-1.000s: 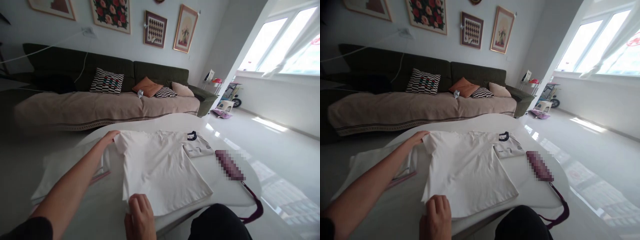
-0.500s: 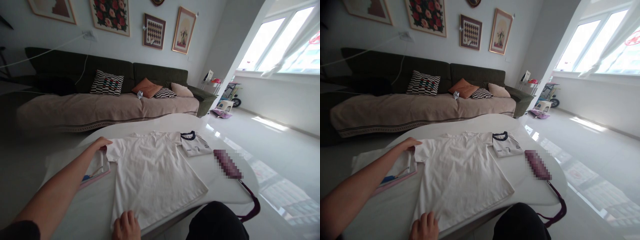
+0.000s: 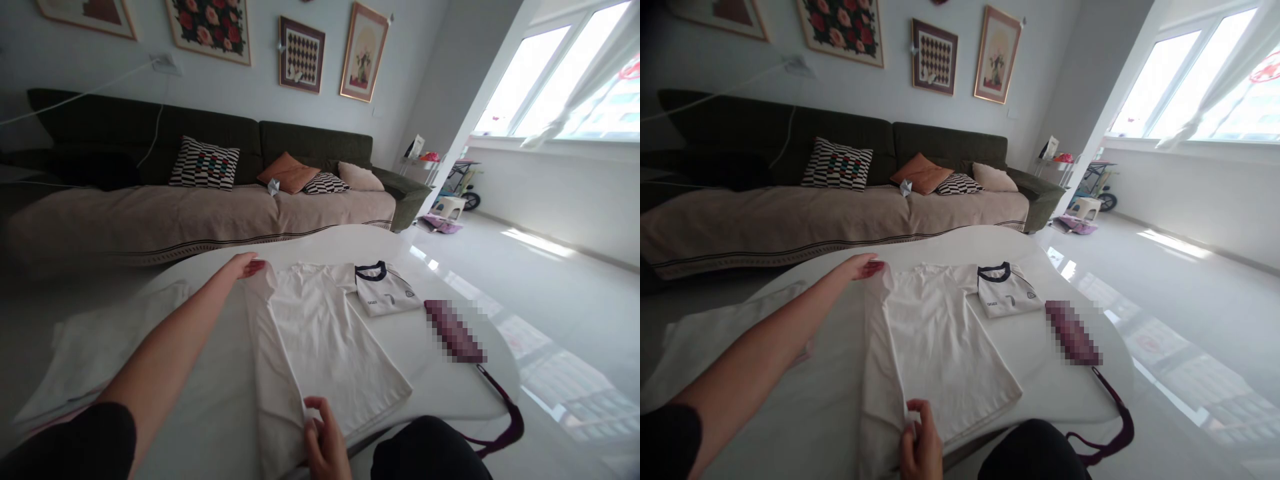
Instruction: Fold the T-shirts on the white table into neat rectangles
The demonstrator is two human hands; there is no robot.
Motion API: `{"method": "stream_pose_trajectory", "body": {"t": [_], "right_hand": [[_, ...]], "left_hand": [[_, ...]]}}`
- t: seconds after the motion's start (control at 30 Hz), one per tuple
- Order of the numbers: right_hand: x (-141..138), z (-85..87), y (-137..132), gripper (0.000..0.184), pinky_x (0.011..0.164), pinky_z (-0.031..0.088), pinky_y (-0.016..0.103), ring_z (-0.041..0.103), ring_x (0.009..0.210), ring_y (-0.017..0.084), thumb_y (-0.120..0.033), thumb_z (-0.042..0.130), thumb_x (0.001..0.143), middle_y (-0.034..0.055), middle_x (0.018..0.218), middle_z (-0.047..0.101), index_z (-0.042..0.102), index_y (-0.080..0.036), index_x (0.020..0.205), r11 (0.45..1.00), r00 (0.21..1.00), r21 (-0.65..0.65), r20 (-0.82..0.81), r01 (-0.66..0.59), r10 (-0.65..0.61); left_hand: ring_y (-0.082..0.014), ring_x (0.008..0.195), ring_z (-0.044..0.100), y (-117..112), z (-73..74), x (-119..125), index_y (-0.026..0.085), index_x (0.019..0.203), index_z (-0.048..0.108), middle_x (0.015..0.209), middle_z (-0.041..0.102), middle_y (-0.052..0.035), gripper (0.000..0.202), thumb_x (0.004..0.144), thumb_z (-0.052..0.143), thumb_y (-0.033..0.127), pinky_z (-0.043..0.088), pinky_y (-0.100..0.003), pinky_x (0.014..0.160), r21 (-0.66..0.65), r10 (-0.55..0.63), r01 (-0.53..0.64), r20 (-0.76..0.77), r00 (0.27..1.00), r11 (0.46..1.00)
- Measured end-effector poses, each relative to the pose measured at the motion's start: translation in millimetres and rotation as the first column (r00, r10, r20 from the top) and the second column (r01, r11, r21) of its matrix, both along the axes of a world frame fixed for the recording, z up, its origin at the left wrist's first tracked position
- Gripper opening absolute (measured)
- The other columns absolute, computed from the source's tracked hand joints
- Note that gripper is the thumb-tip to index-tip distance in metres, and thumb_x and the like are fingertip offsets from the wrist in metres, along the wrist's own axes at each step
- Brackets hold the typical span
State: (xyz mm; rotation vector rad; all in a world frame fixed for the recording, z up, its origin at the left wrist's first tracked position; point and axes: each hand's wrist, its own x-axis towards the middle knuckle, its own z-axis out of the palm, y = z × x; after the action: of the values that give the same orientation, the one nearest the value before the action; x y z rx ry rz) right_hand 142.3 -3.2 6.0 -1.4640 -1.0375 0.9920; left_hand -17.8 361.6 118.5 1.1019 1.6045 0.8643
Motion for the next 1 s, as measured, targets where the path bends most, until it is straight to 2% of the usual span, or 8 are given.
{"method": "stream_pose_trajectory", "body": {"t": [0.13,0.37,0.47,0.6,0.7,0.8,0.9,1.0], "right_hand": [[-0.3,-22.8,-7.4,0.043,0.042,0.025,0.018,0.029,0.039,0.006,-0.050,0.041,0.078,-0.0076,0.051,0.036,0.049,-0.016,0.103,0.997,0.997,0.023,0.048,0.067,-0.068],[13.8,-5.1,-13.1,0.025,0.046,0.040,0.020,0.048,0.042,0.010,-0.037,0.041,0.083,-0.0024,0.056,0.051,0.054,-0.020,0.097,0.989,0.907,0.107,0.397,0.102,-0.137],[22.7,6.7,-15.4,0.024,0.056,0.047,0.025,0.060,0.062,0.017,-0.027,0.035,0.086,0.0066,0.075,0.059,0.059,-0.022,0.090,0.986,0.716,0.154,0.681,0.068,-0.156],[15.1,25.3,-8.2,0.038,0.084,0.045,0.046,0.046,0.115,0.032,-0.024,0.047,0.082,0.0122,0.130,0.045,0.051,-0.029,0.120,0.968,0.454,0.214,0.881,-0.134,-0.132],[0.1,25.5,-2.2,0.059,0.091,0.037,0.057,0.031,0.126,0.036,-0.038,0.053,0.079,0.0048,0.143,0.028,0.032,-0.038,0.133,0.924,0.422,0.097,0.904,-0.371,0.074],[-13.3,7.9,-8.7,0.075,0.089,0.036,0.060,0.028,0.126,0.039,-0.045,0.058,0.074,0.0072,0.143,0.024,0.020,-0.037,0.138,0.923,0.424,0.005,0.889,-0.384,0.172],[-15.8,-5.3,-18.0,0.081,0.087,0.040,0.055,0.034,0.122,0.040,-0.047,0.065,0.068,0.0098,0.140,0.032,0.024,-0.036,0.137,0.885,0.431,-0.020,0.868,-0.465,0.245],[7.7,13.3,0.9,0.070,0.088,0.045,0.040,0.044,0.118,0.031,-0.040,0.064,0.070,0.0097,0.134,0.042,0.035,-0.031,0.134,0.848,0.518,0.001,0.792,-0.530,0.323]], "left_hand": [[-0.0183,0.063,0.065,-3.2,-29.5,46.7,0.013,0.069,0.057,0.067,0.068,-0.0087,0.022,0.074,0.055,0.035,0.048,-0.027,0.058,0.041,-0.091,0.097,-0.123,0.988,0.994],[-0.0180,0.110,0.052,-46.8,-50.4,56.1,0.017,0.106,0.055,0.116,0.059,-0.0083,0.029,0.082,0.043,0.028,0.038,-0.030,0.095,0.359,-0.073,0.257,-0.454,0.888,0.897],[-0.0220,0.128,0.031,-76.4,-63.4,52.5,0.019,0.120,0.049,0.134,0.043,-0.0075,0.042,0.081,0.047,0.034,0.025,-0.035,0.105,0.400,-0.095,0.379,-0.574,0.813,0.834],[-0.0349,0.133,0.010,-96.3,-86.9,49.1,0.023,0.132,0.038,0.145,0.024,-0.0100,0.060,0.082,0.038,0.055,0.015,-0.056,0.103,0.205,-0.123,0.526,-0.844,0.521,0.825],[-0.0390,0.132,0.010,-95.9,-95.5,46.2,0.032,0.135,0.032,0.146,0.021,-0.0074,0.064,0.081,0.026,0.065,0.016,-0.060,0.099,0.104,-0.164,0.535,-0.888,0.429,0.838],[-0.0401,0.132,0.010,-96.9,-96.6,39.8,0.036,0.135,0.029,0.147,0.020,-0.0057,0.066,0.078,0.024,0.069,0.015,-0.060,0.099,0.108,-0.168,0.549,-0.888,0.429,0.829],[-0.0395,0.132,0.011,-104.1,-97.4,30.6,0.038,0.135,0.028,0.146,0.021,-0.0050,0.066,0.078,0.022,0.070,0.016,-0.060,0.098,0.128,-0.157,0.567,-0.890,0.428,0.814],[-0.0381,0.132,0.011,-111.2,-99.0,24.1,0.037,0.134,0.030,0.146,0.022,-0.0059,0.065,0.079,0.020,0.069,0.016,-0.060,0.099,0.153,-0.130,0.570,-0.896,0.425,0.807]]}}
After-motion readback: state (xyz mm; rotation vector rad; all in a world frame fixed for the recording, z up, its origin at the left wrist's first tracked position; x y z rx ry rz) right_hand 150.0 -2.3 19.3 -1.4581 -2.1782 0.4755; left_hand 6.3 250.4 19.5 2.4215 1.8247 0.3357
